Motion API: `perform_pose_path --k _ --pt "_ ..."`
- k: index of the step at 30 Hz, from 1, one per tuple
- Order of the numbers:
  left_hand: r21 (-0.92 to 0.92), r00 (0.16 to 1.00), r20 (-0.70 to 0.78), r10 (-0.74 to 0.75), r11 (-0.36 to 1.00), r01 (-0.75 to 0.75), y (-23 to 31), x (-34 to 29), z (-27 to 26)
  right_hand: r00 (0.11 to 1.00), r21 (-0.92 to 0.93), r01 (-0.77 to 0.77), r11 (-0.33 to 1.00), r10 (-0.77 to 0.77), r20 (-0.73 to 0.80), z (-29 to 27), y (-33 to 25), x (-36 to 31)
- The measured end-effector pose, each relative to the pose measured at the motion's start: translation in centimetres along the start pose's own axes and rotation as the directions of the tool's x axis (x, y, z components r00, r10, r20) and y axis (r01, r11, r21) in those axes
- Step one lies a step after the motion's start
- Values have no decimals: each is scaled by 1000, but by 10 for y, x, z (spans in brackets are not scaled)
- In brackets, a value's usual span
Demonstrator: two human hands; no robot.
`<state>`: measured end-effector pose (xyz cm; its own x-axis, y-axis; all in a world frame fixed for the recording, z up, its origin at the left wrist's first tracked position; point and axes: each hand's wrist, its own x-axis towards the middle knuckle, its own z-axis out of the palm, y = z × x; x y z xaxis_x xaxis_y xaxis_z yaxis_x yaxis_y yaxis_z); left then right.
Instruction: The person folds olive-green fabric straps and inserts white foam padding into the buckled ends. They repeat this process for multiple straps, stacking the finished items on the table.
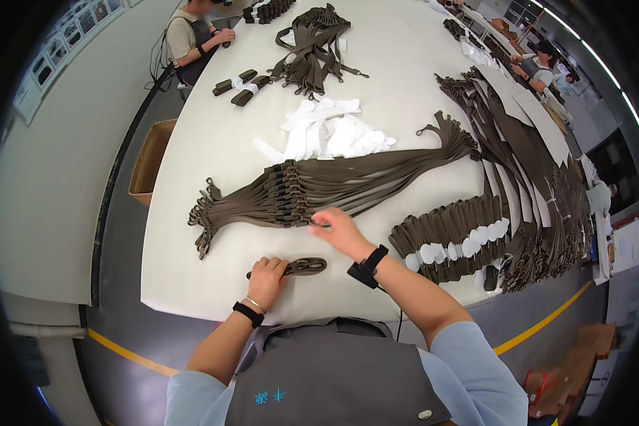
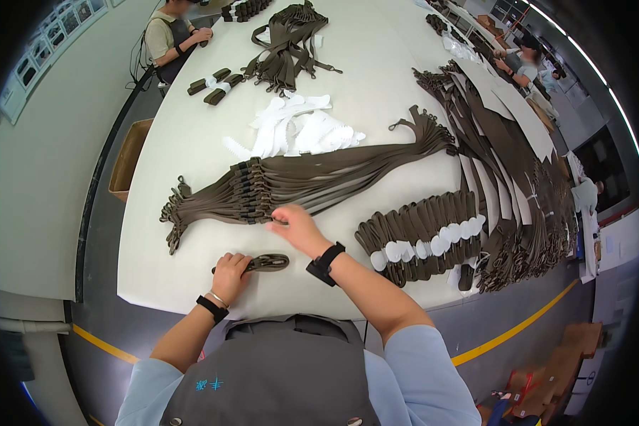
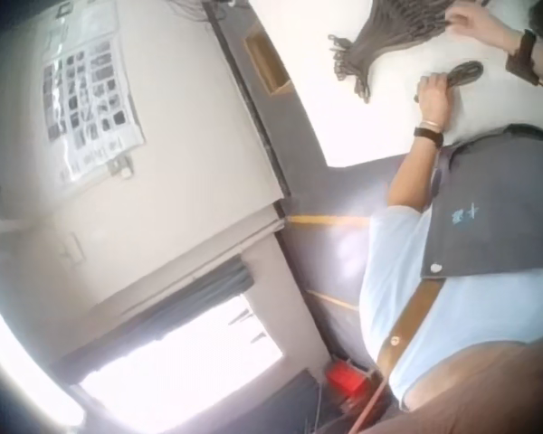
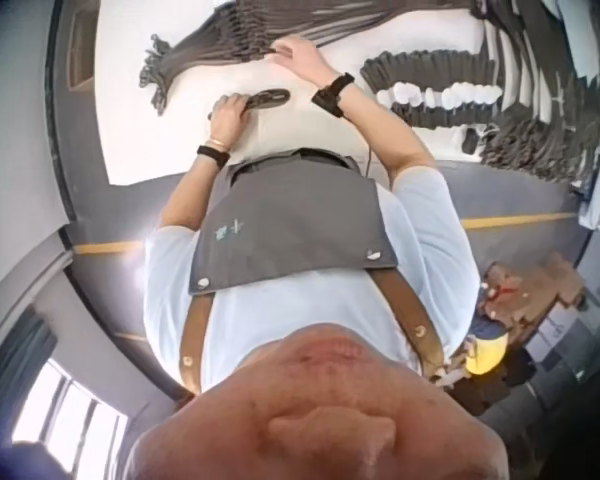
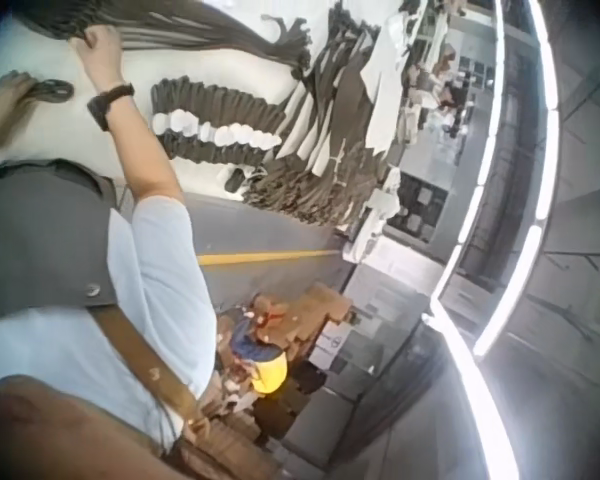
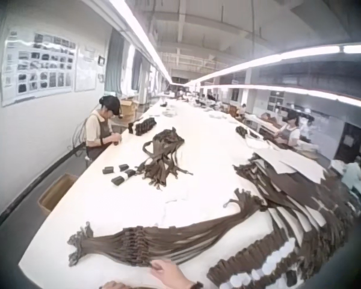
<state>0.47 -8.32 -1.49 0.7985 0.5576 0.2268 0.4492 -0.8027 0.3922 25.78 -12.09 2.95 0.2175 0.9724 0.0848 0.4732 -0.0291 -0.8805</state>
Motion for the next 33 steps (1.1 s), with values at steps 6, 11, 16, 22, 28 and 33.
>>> perform_pose_path --k 6,11,16,22,28,33 --pt "-14 999 38 -20 1000 21 2 3 -9 933 -135 -199 971 145 -330 -66 74 117" --pt "-22 997 66 -33 999 35 2 6 -7 708 41 -275 961 231 -667 -84 155 191" --pt "-23 993 79 -85 996 87 0 3 -5 597 424 -443 790 613 -517 -90 171 247" --pt "-80 992 129 -8 997 18 -2 8 1 576 105 -652 751 581 -575 -104 276 286" --pt "-58 991 127 -49 997 57 -8 1 7 487 455 -619 640 767 -417 -109 186 271" --pt "-52 993 121 -7 999 13 -8 10 2 458 433 -675 598 799 -389 -118 165 258"
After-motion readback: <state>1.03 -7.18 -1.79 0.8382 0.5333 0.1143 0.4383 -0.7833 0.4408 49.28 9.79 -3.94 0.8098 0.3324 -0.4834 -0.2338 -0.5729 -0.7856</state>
